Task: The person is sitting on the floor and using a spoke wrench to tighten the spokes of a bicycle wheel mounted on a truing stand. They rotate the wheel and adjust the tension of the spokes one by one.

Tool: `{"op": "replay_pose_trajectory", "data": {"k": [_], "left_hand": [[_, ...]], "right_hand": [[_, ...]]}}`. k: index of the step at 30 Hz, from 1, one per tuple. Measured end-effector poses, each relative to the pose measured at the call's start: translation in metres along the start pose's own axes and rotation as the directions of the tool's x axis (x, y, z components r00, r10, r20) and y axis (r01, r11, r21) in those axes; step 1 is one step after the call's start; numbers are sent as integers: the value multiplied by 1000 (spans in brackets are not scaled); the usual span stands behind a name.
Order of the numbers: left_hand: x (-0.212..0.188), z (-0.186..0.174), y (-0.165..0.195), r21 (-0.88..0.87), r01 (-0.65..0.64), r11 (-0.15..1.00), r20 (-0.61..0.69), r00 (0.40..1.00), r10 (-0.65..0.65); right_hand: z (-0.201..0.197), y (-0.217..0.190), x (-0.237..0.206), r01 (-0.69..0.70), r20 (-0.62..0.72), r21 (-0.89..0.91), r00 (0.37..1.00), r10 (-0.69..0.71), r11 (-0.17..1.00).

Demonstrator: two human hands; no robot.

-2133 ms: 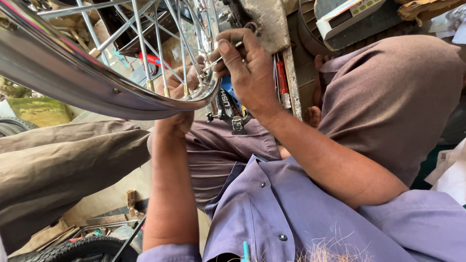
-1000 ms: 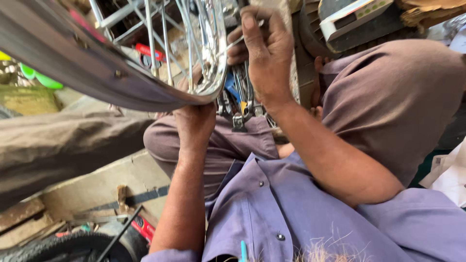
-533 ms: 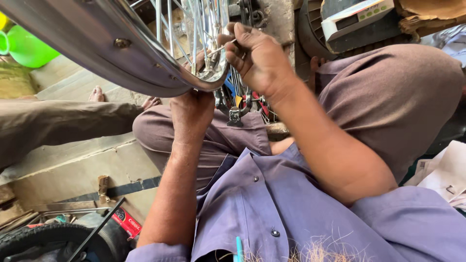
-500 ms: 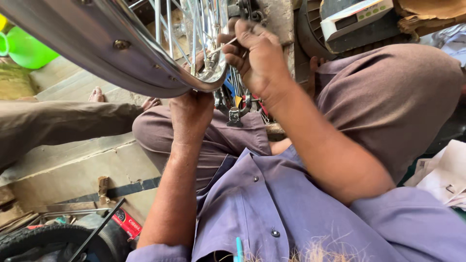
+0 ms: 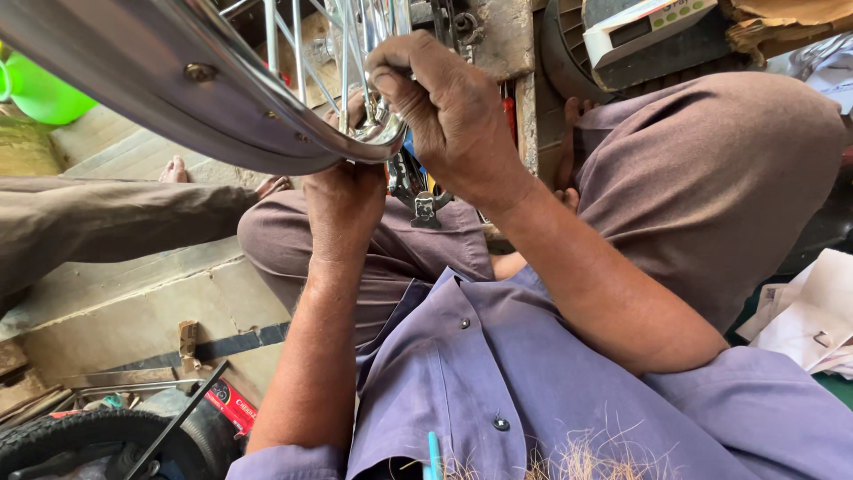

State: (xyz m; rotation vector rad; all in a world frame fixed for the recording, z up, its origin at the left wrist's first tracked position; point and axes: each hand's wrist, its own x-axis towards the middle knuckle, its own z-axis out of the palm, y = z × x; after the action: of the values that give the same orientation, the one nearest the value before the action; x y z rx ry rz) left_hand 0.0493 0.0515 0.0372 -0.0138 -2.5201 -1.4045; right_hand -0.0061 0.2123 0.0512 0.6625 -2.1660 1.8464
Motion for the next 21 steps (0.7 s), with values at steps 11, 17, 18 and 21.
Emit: {"op": "replay_pose_trajectory", "data": {"k": [11, 17, 18, 21], "left_hand": [[5, -2, -1, 28, -60, 998, 11, 998, 60], [2, -1, -5, 96, -80, 992, -21, 996, 82], [1, -1, -5, 137, -102, 985, -23, 994, 106], [1, 0, -4, 138, 30, 990, 0, 1000, -30]], "right_hand": [[6, 59, 11, -370, 26, 850, 740, 672, 375], [13, 24, -5, 9, -180, -9, 984, -10, 1000], [14, 17, -4, 163, -75, -279, 979, -190, 946], [7, 5, 5, 60, 2, -101, 998, -60, 993]]}}
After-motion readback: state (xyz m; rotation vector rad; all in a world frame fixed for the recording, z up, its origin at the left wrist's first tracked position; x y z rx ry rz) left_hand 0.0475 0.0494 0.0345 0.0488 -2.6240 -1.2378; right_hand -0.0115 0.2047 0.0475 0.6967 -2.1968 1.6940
